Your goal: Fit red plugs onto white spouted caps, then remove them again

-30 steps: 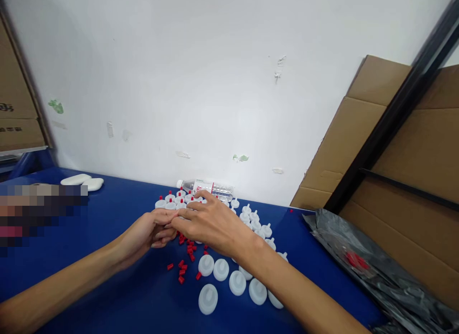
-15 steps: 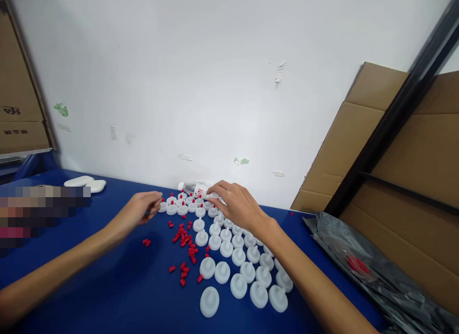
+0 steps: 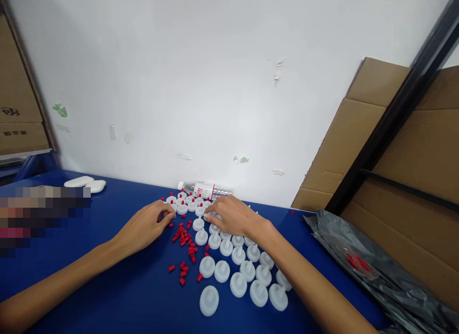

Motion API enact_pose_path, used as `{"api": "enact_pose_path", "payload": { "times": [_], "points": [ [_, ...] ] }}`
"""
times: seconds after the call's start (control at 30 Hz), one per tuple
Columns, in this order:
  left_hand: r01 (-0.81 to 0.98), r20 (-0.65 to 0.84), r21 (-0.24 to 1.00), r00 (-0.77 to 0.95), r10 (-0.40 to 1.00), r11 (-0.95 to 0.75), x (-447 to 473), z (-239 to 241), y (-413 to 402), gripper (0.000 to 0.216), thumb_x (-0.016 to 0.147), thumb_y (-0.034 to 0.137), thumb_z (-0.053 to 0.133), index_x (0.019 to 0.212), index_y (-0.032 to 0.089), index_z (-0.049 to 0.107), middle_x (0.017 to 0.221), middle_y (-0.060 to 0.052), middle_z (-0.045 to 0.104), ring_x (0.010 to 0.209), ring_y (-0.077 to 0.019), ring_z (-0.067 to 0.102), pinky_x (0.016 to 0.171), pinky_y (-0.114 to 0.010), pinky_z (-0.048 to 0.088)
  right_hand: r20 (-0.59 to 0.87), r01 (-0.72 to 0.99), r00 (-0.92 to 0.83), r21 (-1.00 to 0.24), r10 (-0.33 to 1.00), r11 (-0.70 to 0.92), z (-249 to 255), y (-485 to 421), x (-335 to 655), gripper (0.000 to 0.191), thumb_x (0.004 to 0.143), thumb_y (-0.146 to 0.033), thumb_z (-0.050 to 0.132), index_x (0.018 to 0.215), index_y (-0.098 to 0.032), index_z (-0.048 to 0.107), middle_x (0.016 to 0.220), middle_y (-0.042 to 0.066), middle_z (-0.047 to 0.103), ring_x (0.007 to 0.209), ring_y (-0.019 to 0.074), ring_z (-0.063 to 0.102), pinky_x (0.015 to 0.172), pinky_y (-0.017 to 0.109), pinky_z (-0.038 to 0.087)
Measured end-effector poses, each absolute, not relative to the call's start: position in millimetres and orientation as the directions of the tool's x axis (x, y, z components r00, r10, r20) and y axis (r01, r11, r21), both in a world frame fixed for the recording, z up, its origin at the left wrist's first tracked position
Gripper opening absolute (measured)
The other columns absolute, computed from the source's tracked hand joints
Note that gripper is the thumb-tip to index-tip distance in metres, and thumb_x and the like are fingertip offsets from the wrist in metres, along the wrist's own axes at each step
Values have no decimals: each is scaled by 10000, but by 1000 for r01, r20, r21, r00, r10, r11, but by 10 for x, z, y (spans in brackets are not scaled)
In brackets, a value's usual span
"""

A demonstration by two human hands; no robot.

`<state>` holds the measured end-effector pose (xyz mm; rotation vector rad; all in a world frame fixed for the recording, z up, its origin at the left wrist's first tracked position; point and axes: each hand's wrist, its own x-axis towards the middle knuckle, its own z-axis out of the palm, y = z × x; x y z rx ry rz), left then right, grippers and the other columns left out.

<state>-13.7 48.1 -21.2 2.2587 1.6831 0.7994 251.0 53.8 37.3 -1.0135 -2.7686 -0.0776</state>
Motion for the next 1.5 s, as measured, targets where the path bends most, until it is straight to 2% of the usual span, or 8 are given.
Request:
{"api": "enact_pose_path", "payload": {
  "times": [0.27, 0.5, 0.67, 0.83, 1.07, 1.23, 1.33, 1.5],
  "points": [
    [836, 287, 455, 191, 939, -309, -166, -249, 526, 182, 901, 253, 474, 979, 252, 638, 910, -26, 664, 822, -223, 616, 687, -314, 393, 206, 652, -741, -10, 639, 758, 432, 553, 2559, 360, 1043, -390, 434, 1155, -223, 732, 1058, 72, 770, 953, 228, 707, 850, 343, 497],
    [829, 284, 453, 213, 935, -327, -154, -249, 512, 161, 894, 253, 488, 908, 240, 647, 883, -23, 683, 790, -211, 618, 655, -299, 389, 176, 659, -742, 11, 647, 752, 397, 537, 2530, 352, 1042, -389, 446, 1058, -218, 753, 820, 28, 766, 672, 171, 659, 668, 289, 445],
    [819, 291, 462, 224, 930, -341, -149, -250, 516, 177, 912, 257, 466, 911, 242, 642, 848, -16, 690, 778, -214, 622, 657, -308, 391, 206, 696, -708, 47, 675, 716, 428, 568, 2551, 403, 1055, -399, 403, 980, -205, 748, 817, 57, 748, 726, 194, 661, 740, 313, 421],
    [792, 303, 475, 263, 916, -384, -144, -245, 505, 198, 907, 262, 485, 988, 245, 664, 906, -18, 715, 828, -218, 644, 700, -312, 427, 211, 714, -694, 77, 689, 696, 418, 599, 2587, 447, 1068, -436, 331, 1080, -213, 718, 918, 68, 751, 802, 209, 664, 758, 322, 408],
    [762, 326, 478, 309, 894, -437, -115, -234, 502, 254, 942, 299, 452, 1024, 250, 688, 973, -29, 732, 914, -233, 666, 793, -335, 463, 192, 684, -726, 104, 660, 722, 333, 577, 2520, 535, 1077, -425, 290, 756, -200, 655, 686, 34, 667, 716, 195, 615, 764, 327, 397],
    [759, 389, 486, 257, 885, -434, -135, -209, 501, 358, 1000, 319, 310, 1057, 220, 649, 1067, -74, 691, 992, -256, 638, 873, -380, 453, 311, 710, -686, 92, 657, 698, 416, 565, 2528, 307, 1022, -430, 489, 981, -198, 687, 911, 61, 728, 879, 231, 652, 904, 393, 399],
    [749, 449, 492, 218, 866, -444, -138, -131, 452, 348, 1013, 364, 317, 1069, 217, 627, 1054, -70, 661, 922, -240, 624, 838, -373, 456, 352, 707, -678, 75, 645, 703, 458, 498, 2493, 235, 950, -425, 632, 1037, -208, 654, 990, 55, 722, 909, 230, 650, 891, 391, 424],
    [672, 513, 467, 324, 795, -575, -64, -25, 310, 287, 1018, 423, 396, 1047, 228, 604, 1002, -41, 640, 893, -214, 595, 822, -345, 459, 333, 626, -740, 20, 585, 780, 459, 315, 2315, 208, 1001, -295, 553, 1202, -246, 535, 1129, 52, 704, 951, 206, 661, 777, 325, 485]
  ]
}}
